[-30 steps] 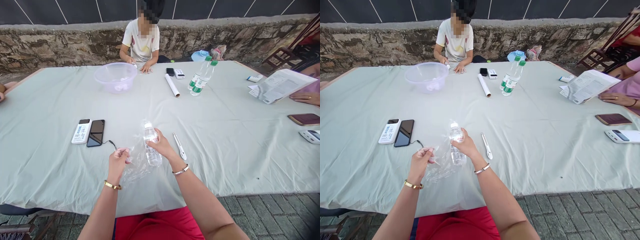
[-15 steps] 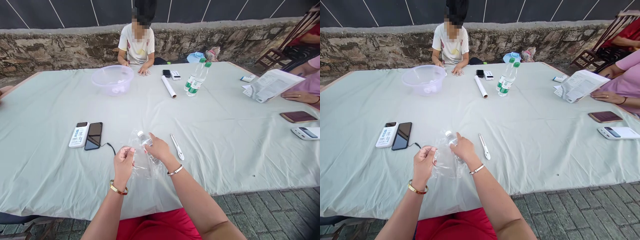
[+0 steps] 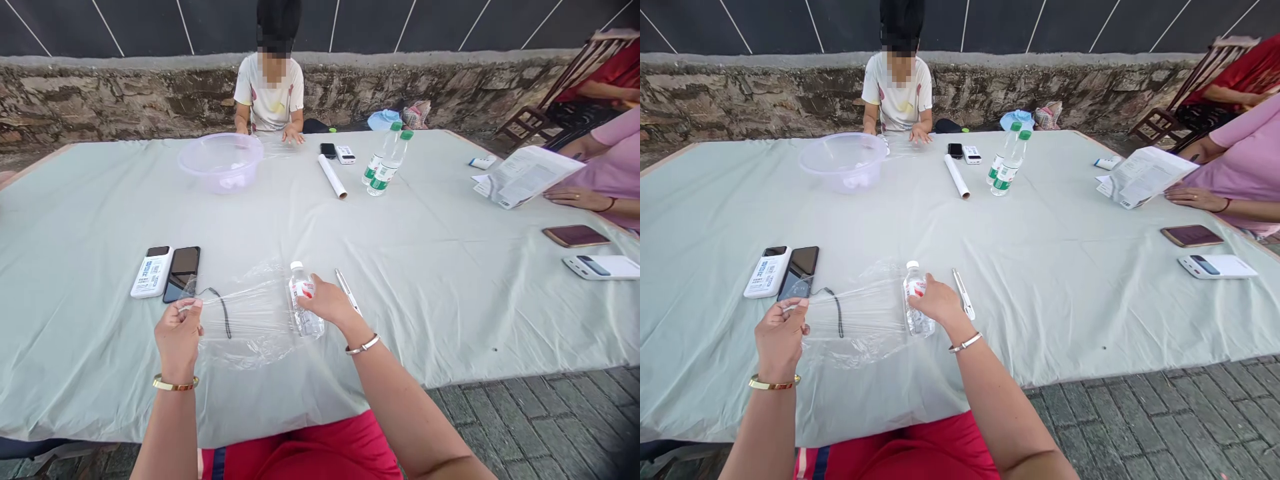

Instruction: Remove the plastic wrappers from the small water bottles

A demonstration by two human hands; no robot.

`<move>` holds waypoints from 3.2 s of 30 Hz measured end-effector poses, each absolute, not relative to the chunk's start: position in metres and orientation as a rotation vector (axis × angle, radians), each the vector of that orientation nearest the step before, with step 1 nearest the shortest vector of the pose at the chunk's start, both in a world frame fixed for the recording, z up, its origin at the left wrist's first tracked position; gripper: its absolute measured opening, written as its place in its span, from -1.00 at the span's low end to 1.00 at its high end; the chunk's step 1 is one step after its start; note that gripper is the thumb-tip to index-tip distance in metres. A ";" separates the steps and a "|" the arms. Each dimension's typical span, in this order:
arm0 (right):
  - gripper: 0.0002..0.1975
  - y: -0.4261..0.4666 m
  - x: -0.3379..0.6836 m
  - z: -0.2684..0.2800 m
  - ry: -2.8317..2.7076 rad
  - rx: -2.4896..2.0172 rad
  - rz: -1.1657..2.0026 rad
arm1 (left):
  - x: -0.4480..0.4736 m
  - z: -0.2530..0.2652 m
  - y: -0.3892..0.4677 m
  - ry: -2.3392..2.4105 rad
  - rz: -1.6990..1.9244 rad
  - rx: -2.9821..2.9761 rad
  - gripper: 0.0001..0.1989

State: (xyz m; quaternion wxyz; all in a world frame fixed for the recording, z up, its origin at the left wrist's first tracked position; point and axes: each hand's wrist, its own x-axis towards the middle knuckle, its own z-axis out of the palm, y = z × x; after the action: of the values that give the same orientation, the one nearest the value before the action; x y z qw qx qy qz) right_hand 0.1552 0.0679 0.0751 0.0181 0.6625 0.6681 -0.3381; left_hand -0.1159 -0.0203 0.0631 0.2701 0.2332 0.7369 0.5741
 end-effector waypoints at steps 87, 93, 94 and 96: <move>-0.67 0.049 0.095 0.083 2.667 1.961 -2.336 | -0.051 0.080 0.005 1.079 1.279 0.527 -0.81; -0.65 0.027 0.074 0.057 2.425 1.723 -2.788 | -0.032 0.071 0.013 1.141 1.503 0.424 -0.75; -0.64 0.025 0.074 0.056 2.415 1.739 -2.786 | -0.032 0.070 0.013 1.160 1.493 0.447 -0.75; -0.65 0.026 0.074 0.057 2.412 1.887 -2.693 | -0.034 0.069 0.012 1.168 1.484 0.459 -0.74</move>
State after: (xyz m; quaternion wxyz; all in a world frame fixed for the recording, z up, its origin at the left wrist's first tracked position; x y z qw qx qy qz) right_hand 0.0741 0.0260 0.0567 -0.4514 0.4128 0.5278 -0.5893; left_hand -0.0336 0.0121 0.0690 0.5638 0.1951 0.4962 0.6308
